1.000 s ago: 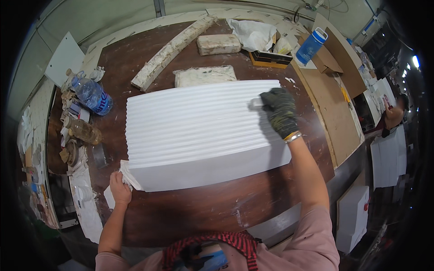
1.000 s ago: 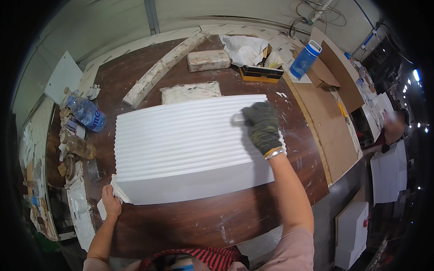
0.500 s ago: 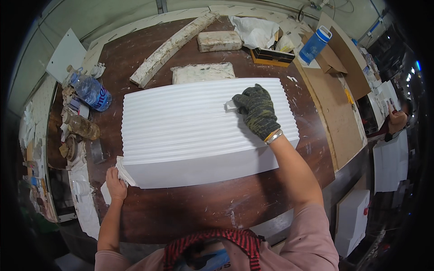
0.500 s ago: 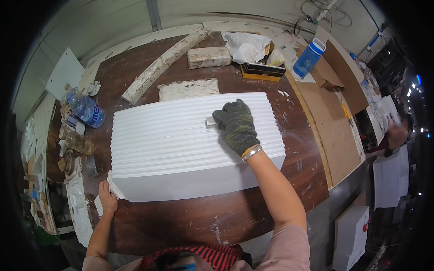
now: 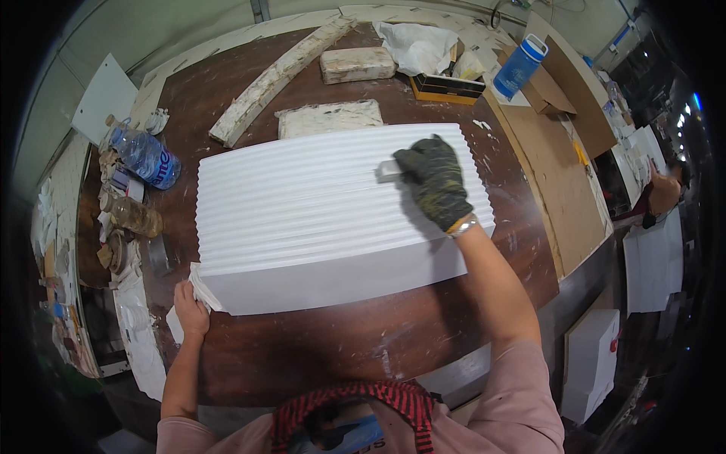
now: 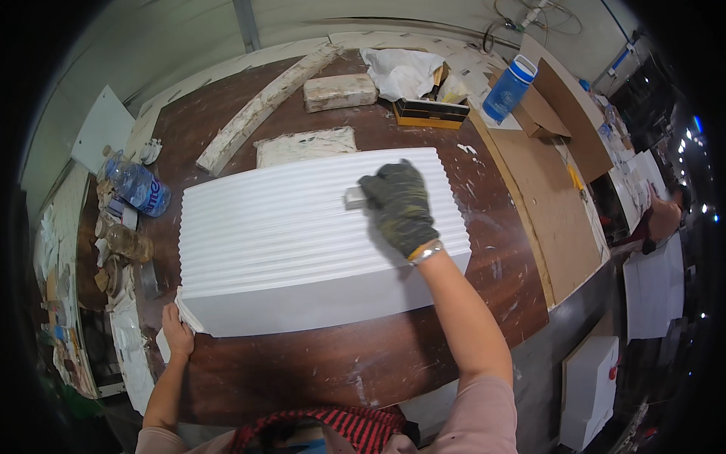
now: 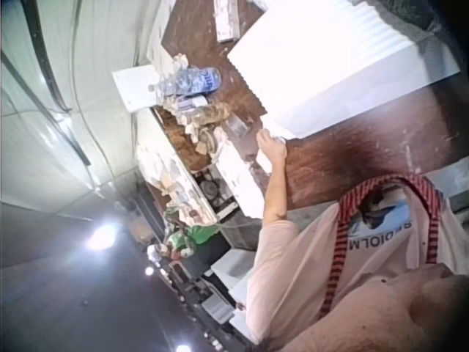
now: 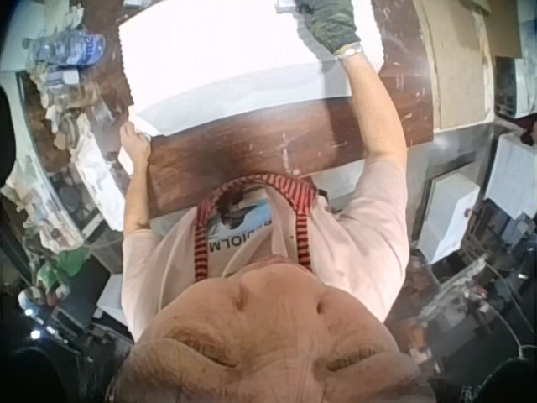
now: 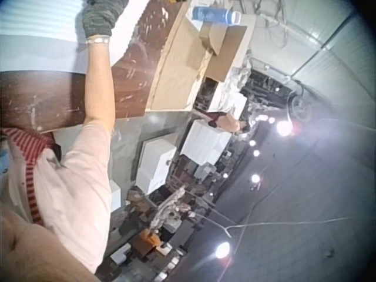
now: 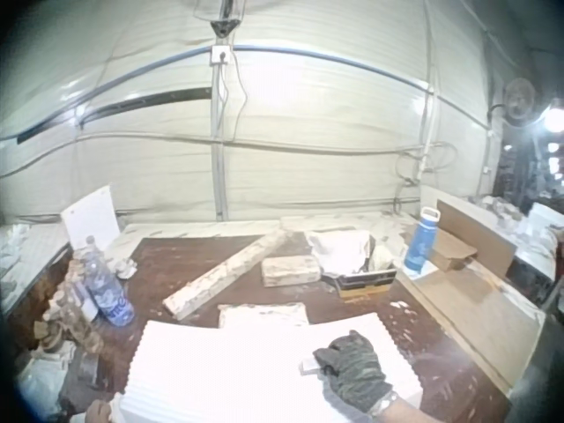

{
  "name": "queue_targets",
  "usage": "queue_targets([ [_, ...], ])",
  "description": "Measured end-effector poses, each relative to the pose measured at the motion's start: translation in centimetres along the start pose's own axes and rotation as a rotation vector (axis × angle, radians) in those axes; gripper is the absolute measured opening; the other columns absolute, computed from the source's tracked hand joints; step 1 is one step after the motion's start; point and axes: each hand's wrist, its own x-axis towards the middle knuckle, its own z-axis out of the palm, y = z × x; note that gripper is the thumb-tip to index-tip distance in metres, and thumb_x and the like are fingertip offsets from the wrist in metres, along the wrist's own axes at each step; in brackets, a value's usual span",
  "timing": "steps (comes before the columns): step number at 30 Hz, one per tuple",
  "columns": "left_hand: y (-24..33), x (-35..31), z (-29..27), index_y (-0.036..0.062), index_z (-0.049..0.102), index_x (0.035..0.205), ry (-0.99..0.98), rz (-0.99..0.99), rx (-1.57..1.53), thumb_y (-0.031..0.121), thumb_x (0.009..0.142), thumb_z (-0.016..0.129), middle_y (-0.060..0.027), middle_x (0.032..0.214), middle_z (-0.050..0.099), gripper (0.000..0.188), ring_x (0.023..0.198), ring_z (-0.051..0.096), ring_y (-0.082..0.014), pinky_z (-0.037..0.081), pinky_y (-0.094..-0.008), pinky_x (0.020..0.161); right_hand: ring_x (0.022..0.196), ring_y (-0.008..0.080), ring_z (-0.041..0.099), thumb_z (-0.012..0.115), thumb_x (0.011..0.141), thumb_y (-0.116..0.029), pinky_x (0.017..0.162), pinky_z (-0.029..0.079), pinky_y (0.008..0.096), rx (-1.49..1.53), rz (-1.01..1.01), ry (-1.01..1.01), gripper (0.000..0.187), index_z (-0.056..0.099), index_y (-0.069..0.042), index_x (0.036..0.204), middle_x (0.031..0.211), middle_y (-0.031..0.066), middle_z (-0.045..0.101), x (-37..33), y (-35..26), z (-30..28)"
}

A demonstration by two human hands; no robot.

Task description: The person wipes a stack of white ripped paper sheets on a wooden table using a white cloth. They repeatedly lift, turn, and wipe the stack, occasionally using a small metal scraper to clean edges. The stack is handled one at a time and repositioned multiple times during the process.

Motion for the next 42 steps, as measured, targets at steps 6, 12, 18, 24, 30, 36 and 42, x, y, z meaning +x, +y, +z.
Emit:
queue_targets([
  [6, -0.8, -0.6, 1.0, -0.0035, 0.050, 0.123, 0.019, -0.031, -0.077, -0.001, 0.072, 0.052, -0.0254, 0.125, 0.050, 0.051, 0.117, 0.047, -0.0477, 0.039, -0.0518, 0.102, 0.086, 0.0344, 0.062, 0.070, 0.074, -0.007, 0.088, 0.049, 0.0447, -0.182, 0.106, -0.037, 0.024, 0.073, -0.009, 0.097, 0.081, 0.0125, 0.065, -1.8, 3.4, -3.4],
  [12, 3.4, 1.6, -4.6, -0.0033, 0.055, 0.124, 0.028, 0.101, 0.123, -0.002, 0.073, 0.052, -0.0231, 0.126, 0.053, 0.051, 0.121, 0.049, -0.0436, 0.039, -0.0489, 0.104, 0.092, 0.0195, 0.066, 0.074, 0.078, -0.005, 0.085, 0.052, 0.0362, 0.411, 0.831, 0.108, 0.031, 0.070, -0.004, 0.108, 0.098, 0.0095, 0.072, -6.6, 4.7, -10.6],
  [18, 18.4, 7.9, -14.0, -0.0034, 0.062, 0.119, 0.022, -0.005, -0.852, 0.003, 0.085, 0.057, -0.0142, 0.115, 0.065, 0.035, 0.108, 0.062, -0.0252, 0.046, -0.0376, 0.098, 0.121, 0.0246, 0.062, 0.075, 0.080, -0.003, 0.101, 0.053, 0.0383, 1.716, 0.773, 0.063, 0.042, 0.066, -0.001, 0.121, 0.122, 0.0139, 0.069, -9.0, -8.3, -9.5],
  [24, 31.2, 9.1, -10.7, -0.0043, 0.061, 0.126, -0.919, -0.141, -1.723, 0.020, 0.103, 0.057, -0.0142, 0.122, 0.068, 0.034, 0.117, 0.062, -0.0216, 0.045, -0.0376, 0.106, 0.135, 0.0212, 0.050, 0.070, 0.087, -0.014, 0.111, 0.040, 0.0350, 1.750, 0.547, -0.305, 0.048, 0.062, 0.001, 0.132, 0.148, 0.0120, 0.054, -9.0, -12.9, -8.1],
  [30, 34.6, 7.4, -9.7, -0.0034, 0.060, 0.130, -1.288, -0.323, -1.849, 0.007, 0.093, 0.070, -0.0105, 0.125, 0.065, 0.039, 0.112, 0.061, -0.0176, 0.047, -0.0341, 0.101, 0.132, 0.0193, 0.051, 0.072, 0.090, -0.019, 0.109, 0.042, 0.0363, 1.767, 0.382, -0.372, 0.052, 0.058, -0.002, 0.137, 0.150, 0.0123, 0.051, -12.0, -11.2, -8.0],
  [36, 36.8, 15.3, -10.4, -0.0005, 0.067, 0.117, -0.707, 0.478, -1.182, 0.006, 0.084, 0.077, -0.0111, 0.110, 0.062, 0.035, 0.105, 0.060, -0.0231, 0.049, -0.0353, 0.091, 0.140, 0.0295, 0.045, 0.076, 0.081, -0.001, 0.117, 0.036, 0.0417, 1.135, 0.708, 0.439, 0.074, 0.043, 0.001, 0.147, 0.149, 0.0176, 0.050, -17.2, -5.4, -8.8],
  [42, 39.4, 21.9, -6.2, 0.0072, 0.071, 0.114, -0.650, 0.926, -0.323, -0.004, 0.077, 0.074, -0.0068, 0.108, 0.066, 0.039, 0.101, 0.060, -0.0287, 0.052, -0.0385, 0.085, 0.146, 0.0412, 0.031, 0.091, 0.062, -0.050, 0.119, 0.029, 0.0478, 0.416, 0.952, -0.089, 0.118, 0.033, -0.002, 0.153, 0.155, 0.0249, 0.036, -22.1, 2.5, -4.1],
])
